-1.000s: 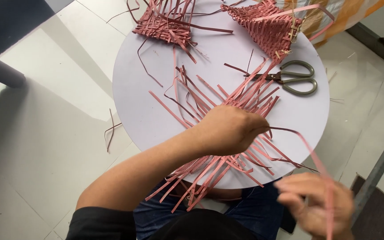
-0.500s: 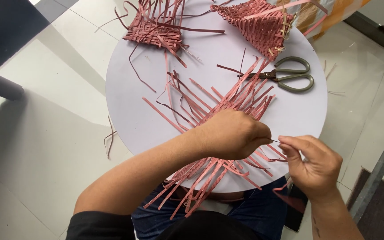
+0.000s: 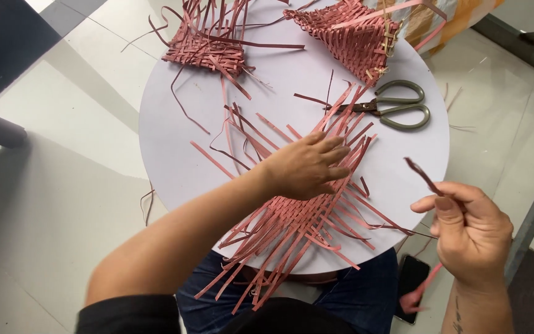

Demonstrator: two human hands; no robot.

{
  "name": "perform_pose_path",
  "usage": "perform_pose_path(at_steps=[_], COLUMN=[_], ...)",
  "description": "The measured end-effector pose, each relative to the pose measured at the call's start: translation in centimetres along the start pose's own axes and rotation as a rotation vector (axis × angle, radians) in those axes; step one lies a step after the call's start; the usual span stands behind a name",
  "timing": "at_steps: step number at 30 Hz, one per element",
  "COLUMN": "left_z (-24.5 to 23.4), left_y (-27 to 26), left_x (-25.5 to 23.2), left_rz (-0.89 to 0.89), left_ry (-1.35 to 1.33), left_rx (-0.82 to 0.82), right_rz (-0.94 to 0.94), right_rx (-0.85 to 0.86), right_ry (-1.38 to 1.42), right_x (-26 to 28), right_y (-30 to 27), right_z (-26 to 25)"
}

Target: Weaving a flat base for a basket using pink plastic strips on a round table

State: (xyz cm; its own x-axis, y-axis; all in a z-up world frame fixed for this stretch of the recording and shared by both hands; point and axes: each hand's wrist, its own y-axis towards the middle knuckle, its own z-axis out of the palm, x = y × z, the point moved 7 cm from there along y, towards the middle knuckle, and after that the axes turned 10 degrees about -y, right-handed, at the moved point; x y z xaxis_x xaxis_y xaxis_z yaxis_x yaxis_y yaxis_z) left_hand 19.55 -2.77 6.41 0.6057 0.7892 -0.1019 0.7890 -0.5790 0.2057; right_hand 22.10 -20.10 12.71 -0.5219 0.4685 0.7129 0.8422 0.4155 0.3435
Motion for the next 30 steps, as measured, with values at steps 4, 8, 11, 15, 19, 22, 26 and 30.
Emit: perform_pose_path(at_steps=[4,8,11,15,19,22,26,30], left_z=[3.8,4.4,4.6,3.9,3.6,4.4,5.2,5.0], left_y=[-0.9,-1.8,-1.6,-1.8,-2.2,-1.3,-0.3,-0.5], left_x=[1.2,1.8,1.9,2.5,2.0,1.2,1.2,1.5], left_rz=[-0.087,-0.213,-0.323,-0.584,-0.595,-0.406,-0.289,-0.306], left_ry=[-0.200,-0.271,-0.302,-0.243,-0.245,-0.175,-0.217,-0.324], left_rx=[0.055,-0.067,-0.041,-0.091,-0.153,-0.118,-0.031,-0.079], right_rz=[0.027,0.008,0.043,0.174,0.441,0.296,0.270,0.237], right_rx=[0.030,0.032,0.134,0.385,0.510,0.295,0.190,0.500], right_ry=[0.002,-0.046,-0.040,0.078,0.020,0.151,0.080,0.090], right_x=[1.6,2.1,1.1,-1.5,-5.1,-4.0,-1.9,-1.8], right_y=[0.6,1.5,1.5,-0.6,-4.6,-5.0,-7.0,-8.1], right_z=[0.1,0.2,2.2,6.7,8.2,5.6,3.6,7.7])
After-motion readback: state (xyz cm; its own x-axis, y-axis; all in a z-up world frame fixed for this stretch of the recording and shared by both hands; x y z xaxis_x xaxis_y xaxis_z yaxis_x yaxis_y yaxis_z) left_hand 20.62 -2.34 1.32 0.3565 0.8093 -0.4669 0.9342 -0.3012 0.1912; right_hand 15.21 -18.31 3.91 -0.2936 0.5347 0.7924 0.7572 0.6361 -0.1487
